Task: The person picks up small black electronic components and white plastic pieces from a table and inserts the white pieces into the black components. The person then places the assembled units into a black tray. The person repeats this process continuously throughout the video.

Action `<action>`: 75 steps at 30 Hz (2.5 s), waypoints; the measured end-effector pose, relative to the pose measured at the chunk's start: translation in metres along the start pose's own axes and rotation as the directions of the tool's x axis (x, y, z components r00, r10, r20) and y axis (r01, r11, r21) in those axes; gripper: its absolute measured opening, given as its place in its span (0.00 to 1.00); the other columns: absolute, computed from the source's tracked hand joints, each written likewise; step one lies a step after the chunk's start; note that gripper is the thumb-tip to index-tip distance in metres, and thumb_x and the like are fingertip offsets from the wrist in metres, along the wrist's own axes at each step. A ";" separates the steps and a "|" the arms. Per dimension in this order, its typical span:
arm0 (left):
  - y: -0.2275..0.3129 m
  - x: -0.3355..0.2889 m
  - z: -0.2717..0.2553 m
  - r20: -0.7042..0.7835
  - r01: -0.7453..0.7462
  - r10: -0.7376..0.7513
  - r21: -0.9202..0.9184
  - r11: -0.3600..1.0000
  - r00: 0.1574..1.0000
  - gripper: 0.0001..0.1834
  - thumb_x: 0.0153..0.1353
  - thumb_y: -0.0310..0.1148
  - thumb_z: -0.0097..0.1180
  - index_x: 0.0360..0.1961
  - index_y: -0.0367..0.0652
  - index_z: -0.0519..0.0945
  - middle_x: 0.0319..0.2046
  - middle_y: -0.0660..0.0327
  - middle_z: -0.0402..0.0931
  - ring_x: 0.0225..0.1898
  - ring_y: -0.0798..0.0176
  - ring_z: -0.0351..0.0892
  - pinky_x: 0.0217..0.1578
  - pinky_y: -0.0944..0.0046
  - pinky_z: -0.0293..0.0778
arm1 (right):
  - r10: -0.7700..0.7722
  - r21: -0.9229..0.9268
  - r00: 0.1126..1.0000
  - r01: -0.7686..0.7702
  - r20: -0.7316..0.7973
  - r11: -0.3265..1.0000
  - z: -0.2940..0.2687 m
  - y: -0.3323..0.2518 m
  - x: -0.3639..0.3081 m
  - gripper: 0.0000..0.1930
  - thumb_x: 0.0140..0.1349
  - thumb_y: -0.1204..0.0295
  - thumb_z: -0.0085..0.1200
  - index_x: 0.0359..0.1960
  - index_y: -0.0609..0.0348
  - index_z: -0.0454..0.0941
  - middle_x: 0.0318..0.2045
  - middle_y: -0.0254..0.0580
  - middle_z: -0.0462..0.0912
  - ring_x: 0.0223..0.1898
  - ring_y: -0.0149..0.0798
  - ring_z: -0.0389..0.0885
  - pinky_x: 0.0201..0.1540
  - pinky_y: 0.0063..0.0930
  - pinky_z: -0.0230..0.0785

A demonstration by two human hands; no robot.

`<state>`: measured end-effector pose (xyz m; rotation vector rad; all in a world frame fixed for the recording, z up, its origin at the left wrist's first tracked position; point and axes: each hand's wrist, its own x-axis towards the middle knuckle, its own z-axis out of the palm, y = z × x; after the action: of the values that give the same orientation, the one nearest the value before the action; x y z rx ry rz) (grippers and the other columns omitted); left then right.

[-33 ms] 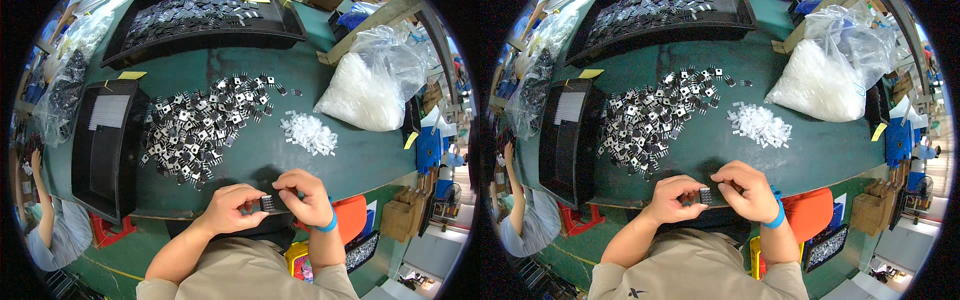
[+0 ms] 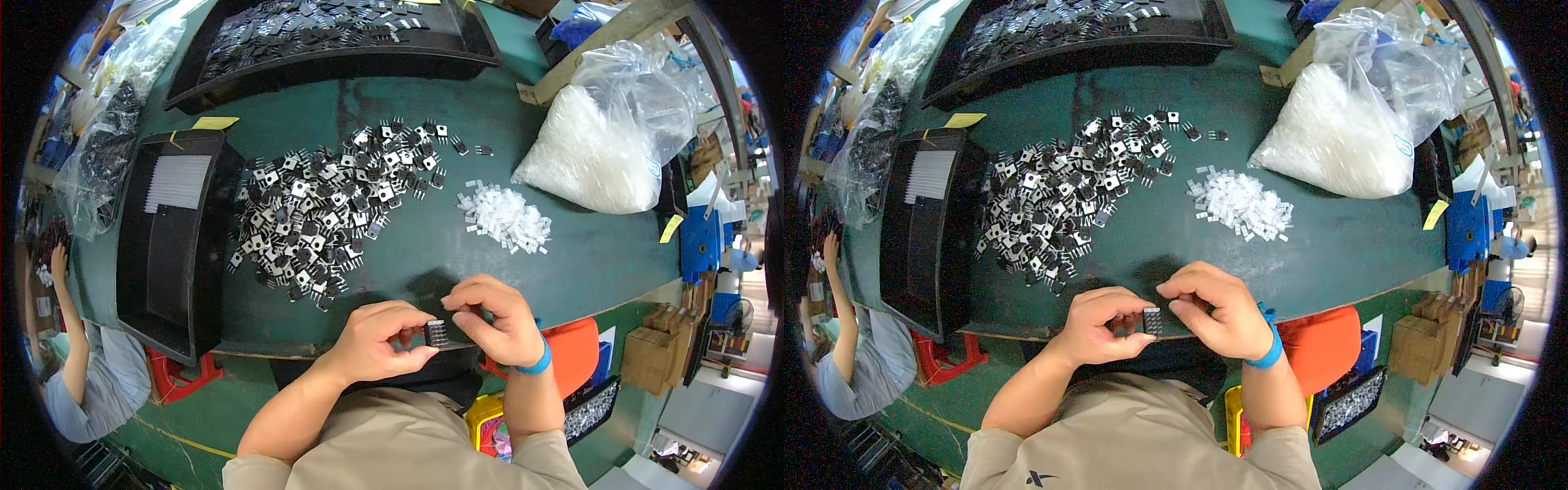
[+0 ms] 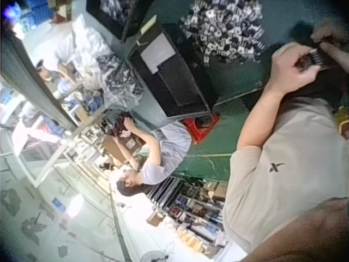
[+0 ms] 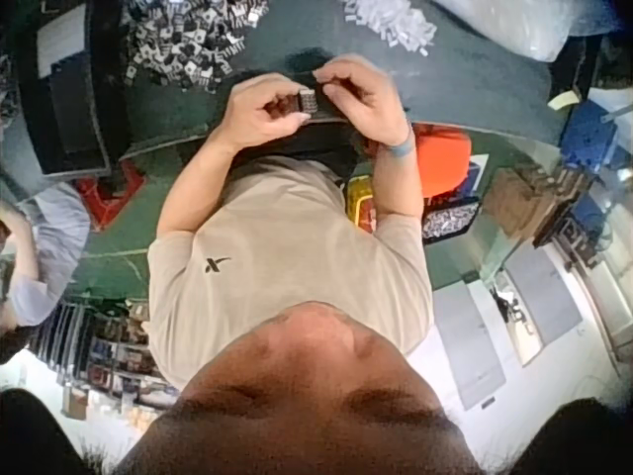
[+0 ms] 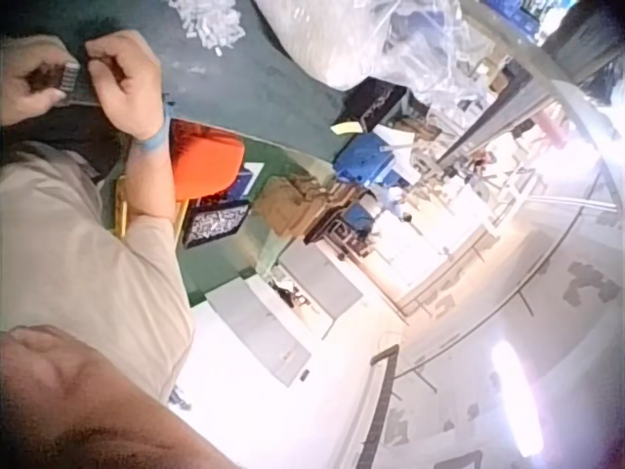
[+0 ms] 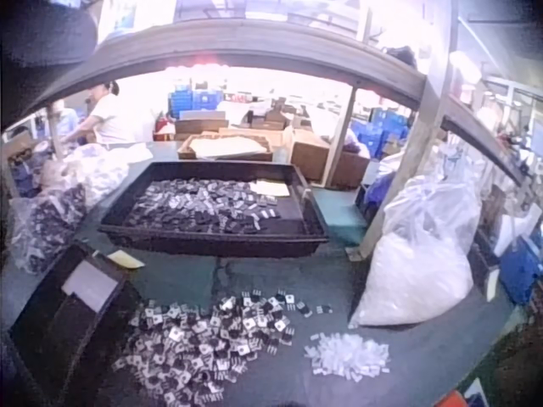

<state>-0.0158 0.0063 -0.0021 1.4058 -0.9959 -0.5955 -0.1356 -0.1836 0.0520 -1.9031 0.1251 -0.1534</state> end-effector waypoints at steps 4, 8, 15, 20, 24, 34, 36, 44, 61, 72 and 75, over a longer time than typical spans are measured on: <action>0.002 0.001 -0.005 0.082 0.039 -0.036 -0.034 0.999 0.996 0.17 0.45 0.28 0.74 0.38 0.39 0.84 0.27 0.62 0.79 0.22 0.68 0.76 0.23 0.68 0.72 | -0.016 0.156 0.987 -0.010 0.162 0.988 0.001 0.013 0.000 0.12 0.60 0.84 0.59 0.45 0.61 0.82 0.41 0.45 0.80 0.43 0.44 0.79 0.47 0.33 0.72; 0.006 0.002 -0.008 0.121 0.069 -0.064 -0.035 0.997 0.991 0.16 0.45 0.28 0.73 0.37 0.39 0.84 0.26 0.62 0.79 0.22 0.68 0.75 0.23 0.68 0.72 | 0.009 0.207 0.980 -0.051 0.198 0.977 0.001 0.011 0.001 0.11 0.60 0.83 0.58 0.45 0.61 0.82 0.42 0.45 0.79 0.44 0.44 0.78 0.49 0.33 0.71; 0.004 0.003 -0.012 0.163 0.120 -0.099 -0.126 0.985 0.982 0.17 0.45 0.28 0.74 0.38 0.38 0.85 0.26 0.62 0.80 0.21 0.71 0.74 0.22 0.69 0.71 | -0.031 0.247 0.977 -0.023 0.211 0.969 0.000 0.015 0.004 0.11 0.61 0.82 0.58 0.45 0.61 0.81 0.41 0.45 0.80 0.44 0.45 0.78 0.49 0.34 0.72; 0.002 0.002 -0.012 0.133 0.090 -0.075 -0.111 0.990 0.988 0.17 0.45 0.30 0.75 0.38 0.38 0.86 0.26 0.62 0.81 0.21 0.72 0.75 0.21 0.72 0.69 | 0.028 0.116 0.991 -0.044 0.135 0.992 -0.003 0.012 0.008 0.10 0.60 0.81 0.60 0.44 0.61 0.81 0.39 0.44 0.81 0.42 0.44 0.80 0.46 0.34 0.73; 0.002 0.004 -0.011 0.114 0.076 -0.064 -0.106 0.991 0.991 0.18 0.45 0.29 0.75 0.39 0.39 0.87 0.25 0.63 0.80 0.21 0.72 0.74 0.21 0.72 0.69 | 0.032 -0.442 0.903 -0.241 -0.429 0.864 -0.015 0.031 0.018 0.10 0.59 0.78 0.62 0.43 0.60 0.82 0.34 0.50 0.81 0.35 0.51 0.82 0.38 0.37 0.74; 0.003 0.003 -0.011 0.085 0.076 -0.068 -0.096 0.993 0.994 0.17 0.46 0.27 0.73 0.40 0.39 0.86 0.25 0.63 0.80 0.22 0.72 0.74 0.22 0.72 0.70 | -0.072 -0.565 0.869 -0.253 -0.490 0.785 -0.019 0.052 0.031 0.07 0.59 0.79 0.61 0.39 0.58 0.80 0.36 0.47 0.80 0.34 0.49 0.82 0.38 0.36 0.74; 0.001 0.002 -0.007 0.051 0.065 -0.061 -0.095 0.993 0.997 0.17 0.46 0.27 0.73 0.40 0.39 0.86 0.26 0.63 0.80 0.22 0.72 0.75 0.23 0.71 0.70 | -0.051 -0.482 0.874 -0.218 -0.484 0.848 -0.015 0.041 0.028 0.06 0.60 0.80 0.60 0.38 0.60 0.80 0.36 0.46 0.81 0.35 0.46 0.82 0.38 0.33 0.74; 0.001 0.000 0.001 -0.008 0.039 -0.038 0.044 0.998 0.999 0.19 0.45 0.27 0.74 0.40 0.38 0.85 0.25 0.63 0.78 0.22 0.70 0.74 0.23 0.69 0.72 | 0.036 -0.127 0.969 -0.069 -0.245 0.990 0.005 0.003 -0.006 0.13 0.57 0.86 0.59 0.43 0.62 0.83 0.38 0.47 0.84 0.36 0.40 0.83 0.39 0.30 0.75; 0.003 0.003 0.000 0.030 0.046 -0.047 0.046 0.998 0.998 0.18 0.44 0.27 0.73 0.39 0.38 0.84 0.24 0.63 0.77 0.22 0.69 0.73 0.22 0.68 0.71 | -0.135 -0.261 0.988 0.113 -0.069 0.959 0.014 -0.005 -0.008 0.10 0.55 0.85 0.63 0.36 0.58 0.82 0.35 0.44 0.81 0.32 0.42 0.81 0.35 0.30 0.74; 0.001 0.001 -0.001 0.009 0.063 -0.064 0.017 0.998 0.998 0.18 0.44 0.27 0.74 0.40 0.39 0.85 0.25 0.62 0.78 0.22 0.69 0.75 0.23 0.68 0.72 | -0.135 -0.244 0.980 0.096 -0.149 0.965 0.014 -0.003 -0.014 0.13 0.50 0.87 0.57 0.37 0.61 0.84 0.33 0.44 0.81 0.31 0.38 0.79 0.32 0.28 0.71; 0.001 0.002 -0.001 0.020 0.063 -0.063 0.024 0.998 0.998 0.19 0.44 0.28 0.74 0.40 0.39 0.85 0.25 0.62 0.79 0.22 0.69 0.76 0.23 0.68 0.73 | -0.108 -0.230 0.969 0.056 -0.223 0.972 0.013 -0.003 -0.016 0.13 0.51 0.86 0.57 0.38 0.62 0.84 0.34 0.46 0.81 0.31 0.39 0.80 0.33 0.29 0.72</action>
<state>-0.0139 0.0053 -0.0002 1.4585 -0.9805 -0.6478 -0.1489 -0.1680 0.0500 -2.1096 0.2306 -0.4369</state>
